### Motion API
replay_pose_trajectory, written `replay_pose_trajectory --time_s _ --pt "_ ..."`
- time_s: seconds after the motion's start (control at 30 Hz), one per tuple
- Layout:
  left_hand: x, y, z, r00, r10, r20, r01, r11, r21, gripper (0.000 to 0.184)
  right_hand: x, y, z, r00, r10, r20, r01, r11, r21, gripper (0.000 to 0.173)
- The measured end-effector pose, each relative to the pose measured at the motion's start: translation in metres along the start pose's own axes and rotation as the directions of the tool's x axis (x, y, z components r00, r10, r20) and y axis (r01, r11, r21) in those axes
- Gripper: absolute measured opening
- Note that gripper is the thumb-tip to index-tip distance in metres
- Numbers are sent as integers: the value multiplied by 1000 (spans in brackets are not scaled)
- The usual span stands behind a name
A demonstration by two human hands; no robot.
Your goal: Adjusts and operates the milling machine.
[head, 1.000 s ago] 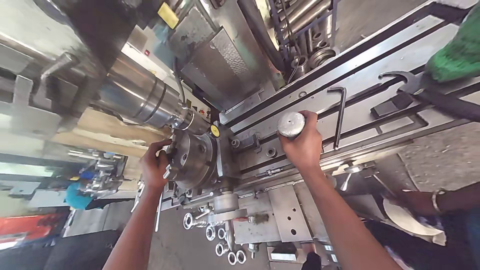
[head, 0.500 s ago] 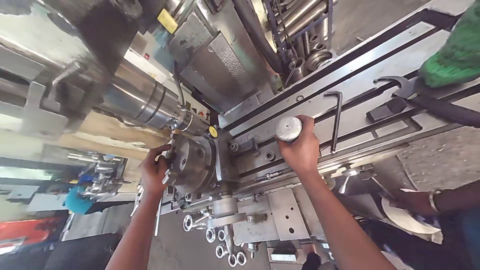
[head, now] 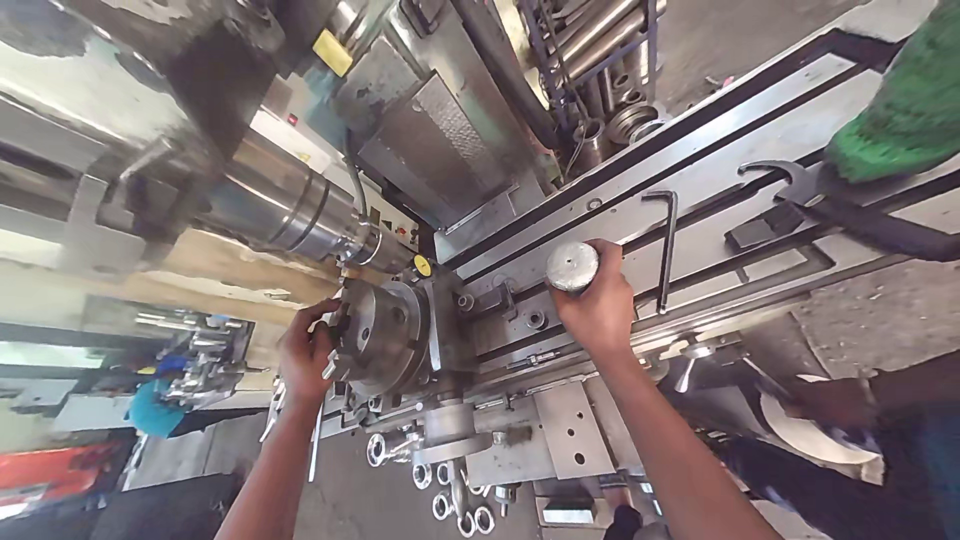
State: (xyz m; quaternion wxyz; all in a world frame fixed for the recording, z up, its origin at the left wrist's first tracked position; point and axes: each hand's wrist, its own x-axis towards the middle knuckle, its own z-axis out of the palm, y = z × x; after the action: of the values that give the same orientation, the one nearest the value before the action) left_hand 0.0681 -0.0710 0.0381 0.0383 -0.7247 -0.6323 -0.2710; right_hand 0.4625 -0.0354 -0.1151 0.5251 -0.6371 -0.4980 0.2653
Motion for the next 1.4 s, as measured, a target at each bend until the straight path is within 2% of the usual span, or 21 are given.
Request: replay_pose_trajectory --time_s 0.33,0.5,0.67,0.83,0.97,1.1,1.23,1.4 --pt "-2 0 0 1000 -8 -4 8 1000 19 33 0 2 1 1000 -7 -10 7 1000 -13 78" --pt "-2 -2 0 999 41 -1 -41 999 29 33 0 2 2 999 -23 -27 23 1000 2 76" --pt "-1 -3 1 999 30 -14 -29 999 14 33 0 -1 1 1000 7 -26 -7 1000 -11 81" --pt "-2 -4 2 999 25 -24 -25 1000 2 32 2 8 3 979 -177 -105 173 984 -45 74" --pt "-3 -4 1 999 25 -25 -26 999 -24 32 0 8 5 969 -229 -88 220 970 -103 74" --pt "-4 -4 2 999 36 -30 -37 997 -63 32 -1 7 4 974 -212 -82 205 975 -82 77" --pt "-4 -9 4 996 66 -52 -70 993 -92 32 -3 7 1 963 -215 -164 213 977 -28 76" --pt "-3 -8 4 998 47 -52 -52 993 -108 31 10 -16 6 987 -4 -162 14 998 63 65"
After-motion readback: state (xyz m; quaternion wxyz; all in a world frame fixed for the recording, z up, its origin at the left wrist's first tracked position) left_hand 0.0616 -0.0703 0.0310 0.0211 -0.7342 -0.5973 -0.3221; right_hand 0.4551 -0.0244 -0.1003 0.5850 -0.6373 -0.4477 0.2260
